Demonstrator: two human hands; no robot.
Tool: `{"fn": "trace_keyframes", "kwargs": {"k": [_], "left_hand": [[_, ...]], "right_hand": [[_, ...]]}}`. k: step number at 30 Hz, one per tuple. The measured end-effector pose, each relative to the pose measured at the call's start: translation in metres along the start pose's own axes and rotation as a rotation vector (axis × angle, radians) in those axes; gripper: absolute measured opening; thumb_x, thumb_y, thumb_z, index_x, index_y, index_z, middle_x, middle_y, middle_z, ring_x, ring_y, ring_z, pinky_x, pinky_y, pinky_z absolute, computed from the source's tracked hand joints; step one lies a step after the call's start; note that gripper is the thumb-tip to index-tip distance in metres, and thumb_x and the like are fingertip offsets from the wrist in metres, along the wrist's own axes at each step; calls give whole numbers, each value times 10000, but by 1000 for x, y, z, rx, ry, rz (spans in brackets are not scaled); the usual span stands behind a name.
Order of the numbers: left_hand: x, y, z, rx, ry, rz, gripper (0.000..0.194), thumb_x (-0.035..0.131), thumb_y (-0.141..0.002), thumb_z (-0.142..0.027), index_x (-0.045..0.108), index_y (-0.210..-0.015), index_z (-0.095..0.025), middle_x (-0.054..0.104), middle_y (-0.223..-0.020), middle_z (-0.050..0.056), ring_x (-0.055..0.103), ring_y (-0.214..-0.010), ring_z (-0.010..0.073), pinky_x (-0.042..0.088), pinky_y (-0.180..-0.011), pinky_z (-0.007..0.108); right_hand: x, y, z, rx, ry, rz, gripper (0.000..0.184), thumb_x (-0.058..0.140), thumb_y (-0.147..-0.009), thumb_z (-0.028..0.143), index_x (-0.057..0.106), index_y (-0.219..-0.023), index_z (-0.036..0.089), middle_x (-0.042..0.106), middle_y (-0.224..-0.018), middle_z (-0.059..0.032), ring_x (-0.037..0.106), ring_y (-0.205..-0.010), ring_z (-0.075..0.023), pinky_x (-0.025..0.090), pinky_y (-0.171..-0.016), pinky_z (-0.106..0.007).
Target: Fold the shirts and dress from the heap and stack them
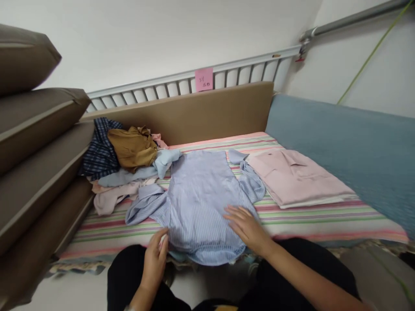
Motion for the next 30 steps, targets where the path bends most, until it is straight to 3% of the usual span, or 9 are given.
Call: {"fn": "trace_keyframes", "kwargs": {"k": [3, 5, 11, 14, 16, 18, 22, 26, 30], "left_hand": [[-1, 41, 32, -441, 277, 20, 356, 617, -694, -475, 659, -917, -200, 689, -939, 96, 645, -893, 256, 511, -804, 395], [9, 50, 39, -624, 447, 17, 434, 694, -601, -473, 650, -912, -174, 687, -888, 96, 655, -802, 239, 526, -696, 356], [22, 14, 28, -673, 569, -136, 411, 695, -574, -491, 589, -783, -154, 591, -644, 14, 600, -566, 157, 486, -542, 296], [24, 0, 30, -688, 559, -114, 345, 683, -571, -452, 531, -679, -162, 556, -556, 1, 565, -479, 157, 467, -501, 311], [22, -4, 33, -651, 543, -109, 317, 670, -575, -430, 516, -666, -168, 558, -548, 5, 566, -485, 168, 468, -506, 324], [16, -3, 33, -586, 504, -138, 309, 649, -595, -431, 532, -710, -169, 574, -589, 9, 574, -525, 175, 476, -541, 336], [5, 15, 13, -319, 327, -178, 313, 618, -674, -422, 586, -875, -184, 625, -815, 48, 588, -723, 193, 474, -723, 361], [40, 46, -36, 219, 3, 242, 285, 569, -780, -366, 611, -1007, -200, 641, -982, 85, 566, -935, 227, 421, -871, 387], [71, 53, -47, 316, -236, 427, 210, 586, -775, -290, 634, -959, -201, 651, -930, 65, 557, -912, 229, 409, -834, 359]], "right_hand": [[9, 47, 23, -93, -3, 39, 326, 400, -915, 341, 597, -1166, 275, 487, -1359, -32, 328, -1326, -203, 212, -1110, -481], [19, 64, 32, -103, 26, 59, 341, 457, -886, 323, 566, -1207, 284, 385, -1433, -28, 241, -1364, -229, 196, -1109, -516], [47, 74, 49, -145, 102, 90, 530, 615, -757, 200, 499, -1271, 258, 207, -1510, -53, 117, -1393, -256, 184, -1114, -522], [60, 69, 52, -142, 129, 25, 363, 586, -768, 132, 594, -1120, 218, 263, -1492, -73, 142, -1389, -248, 192, -1110, -517], [66, 65, 51, -126, 142, -28, 144, 543, -804, 118, 643, -886, 183, 332, -1462, -82, 171, -1383, -245, 194, -1109, -509], [66, 61, 50, -113, 141, -53, 156, 504, -829, 107, 612, -736, 168, 372, -1441, -78, 184, -1379, -242, 191, -1111, -500], [50, 55, 47, -54, 82, -37, 128, 513, -826, 126, 609, -761, 180, 364, -1445, -74, 175, -1381, -253, 202, -1102, -509], [33, 48, 43, 42, -16, 42, 105, 533, -830, 197, 622, -778, 177, 380, -1432, -104, 204, -1371, -277, 229, -1082, -523], [27, 36, 39, 93, -104, 92, 166, 510, -850, 259, 632, -769, 181, 406, -1415, -100, 228, -1366, -261, 220, -1081, -512]]}}
Point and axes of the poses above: each hand's wrist, its own y-axis away from the middle knuckle, its own x-axis out of the palm, z = x × y, the point moved 5 cm from there along -y, towards the middle knuckle
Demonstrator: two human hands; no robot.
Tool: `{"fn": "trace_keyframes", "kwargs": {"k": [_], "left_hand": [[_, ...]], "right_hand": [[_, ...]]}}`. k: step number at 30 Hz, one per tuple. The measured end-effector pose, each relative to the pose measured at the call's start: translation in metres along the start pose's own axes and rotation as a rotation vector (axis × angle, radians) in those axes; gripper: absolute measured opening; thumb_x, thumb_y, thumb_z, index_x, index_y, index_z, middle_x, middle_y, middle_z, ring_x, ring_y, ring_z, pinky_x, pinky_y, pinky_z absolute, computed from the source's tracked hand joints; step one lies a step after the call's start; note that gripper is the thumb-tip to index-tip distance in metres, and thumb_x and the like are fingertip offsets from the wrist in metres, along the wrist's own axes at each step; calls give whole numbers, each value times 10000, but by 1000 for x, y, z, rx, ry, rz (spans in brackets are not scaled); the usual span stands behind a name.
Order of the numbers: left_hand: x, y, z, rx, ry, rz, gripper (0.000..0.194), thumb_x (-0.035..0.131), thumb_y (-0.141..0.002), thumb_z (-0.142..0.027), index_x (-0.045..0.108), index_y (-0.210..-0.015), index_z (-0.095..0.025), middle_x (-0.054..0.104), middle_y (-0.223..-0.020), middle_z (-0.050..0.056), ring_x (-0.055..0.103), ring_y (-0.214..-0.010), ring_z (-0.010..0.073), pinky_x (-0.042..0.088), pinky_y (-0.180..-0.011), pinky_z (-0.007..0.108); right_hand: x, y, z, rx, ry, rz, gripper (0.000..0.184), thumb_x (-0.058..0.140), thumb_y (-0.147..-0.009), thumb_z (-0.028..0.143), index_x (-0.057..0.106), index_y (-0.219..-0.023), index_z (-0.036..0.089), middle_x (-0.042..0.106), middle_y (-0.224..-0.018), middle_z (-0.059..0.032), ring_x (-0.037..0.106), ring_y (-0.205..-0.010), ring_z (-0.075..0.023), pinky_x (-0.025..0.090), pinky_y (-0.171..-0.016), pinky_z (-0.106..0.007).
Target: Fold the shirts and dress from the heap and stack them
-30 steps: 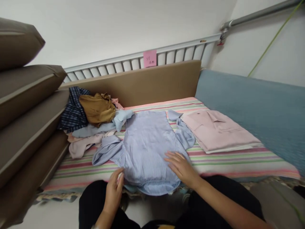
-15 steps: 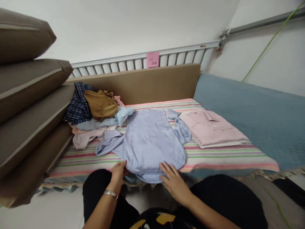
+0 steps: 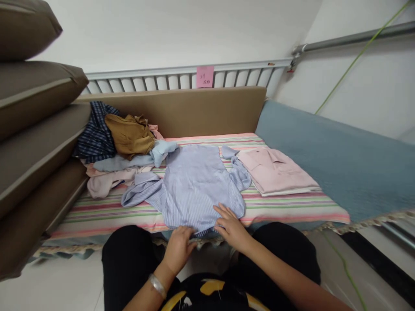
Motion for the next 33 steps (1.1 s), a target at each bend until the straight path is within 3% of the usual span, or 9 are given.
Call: {"fn": "trace_keyframes", "kwargs": {"k": [3, 5, 9, 13, 18, 21, 26, 30, 33], "left_hand": [[0, -14, 13, -94, 7, 85, 193, 486, -835, -300, 620, -766, -179, 630, -741, 31, 564, -748, 179, 411, -709, 288], [-5, -22, 23, -157, 52, 137, 251, 430, -863, -324, 605, -761, -174, 619, -688, 10, 561, -678, 148, 399, -643, 249], [-15, -36, 30, -216, -145, 192, 238, 426, -869, -327, 619, -829, -193, 666, -747, 7, 607, -730, 138, 390, -663, 228], [-11, -41, 25, -252, -306, 161, 187, 468, -850, -296, 628, -867, -201, 694, -815, 48, 633, -796, 187, 390, -723, 281], [-2, -36, 18, -153, -418, 86, 189, 449, -866, -284, 611, -837, -190, 677, -805, 51, 624, -791, 206, 413, -743, 319], [-5, -39, 21, 0, -420, -46, 251, 393, -895, -313, 616, -884, -199, 663, -882, 62, 614, -839, 199, 445, -759, 319], [-5, -56, 44, 127, -529, -284, 399, 406, -882, -376, 556, -1206, -198, 568, -1266, 92, 484, -1188, 249, 416, -936, 397], [7, -61, 72, -17, -705, -302, 450, 389, -860, -361, 511, -1281, -259, 442, -1402, 50, 350, -1305, 309, 302, -1013, 542], [9, -67, 79, -114, -746, -222, 474, 417, -834, -403, 487, -1292, -306, 410, -1419, 24, 341, -1312, 310, 301, -1010, 556]], "right_hand": [[-3, -10, -5, 46, -29, 7, 204, 535, -841, 320, 641, -734, 184, 456, -1380, -96, 269, -1351, -254, 206, -1084, -499], [-5, -15, -10, 86, -28, 2, 225, 565, -823, 355, 644, -705, 181, 486, -1354, -102, 297, -1338, -257, 201, -1084, -488], [-6, -22, -22, 144, -2, -8, 247, 568, -818, 368, 642, -682, 175, 508, -1331, -115, 317, -1328, -248, 192, -1083, -474], [-3, -23, -29, 174, 50, -40, 176, 617, -783, 307, 636, -674, 171, 490, -1348, -116, 312, -1329, -252, 167, -1089, -469], [-10, -17, -27, 149, 5, -132, 96, 623, -771, 256, 631, -712, 181, 527, -1311, -109, 358, -1303, -257, 203, -1078, -488], [-31, -11, -32, 127, -95, -319, 95, 547, -817, 236, 633, -788, 207, 578, -1247, -88, 441, -1239, -219, 270, -1061, -457], [-70, -3, -87, 347, -329, -723, 196, 503, -801, 293, 623, -921, 196, 606, -1168, -118, 529, -1133, -225, 406, -965, -400], [-72, -10, -143, 684, -621, -776, 356, 557, -709, 330, 597, -1019, 160, 629, -1096, -125, 594, -1024, -240, 470, -876, -364], [-66, -23, -164, 804, -852, -791, 336, 571, -684, 359, 586, -953, 157, 645, -999, -99, 615, -941, -231, 509, -770, -332]]}}
Point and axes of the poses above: each hand's wrist, its own y-axis away from the middle knuckle, its own x-axis out of the palm, z = x × y, the point moved 5 cm from there along -y, towards the middle knuckle
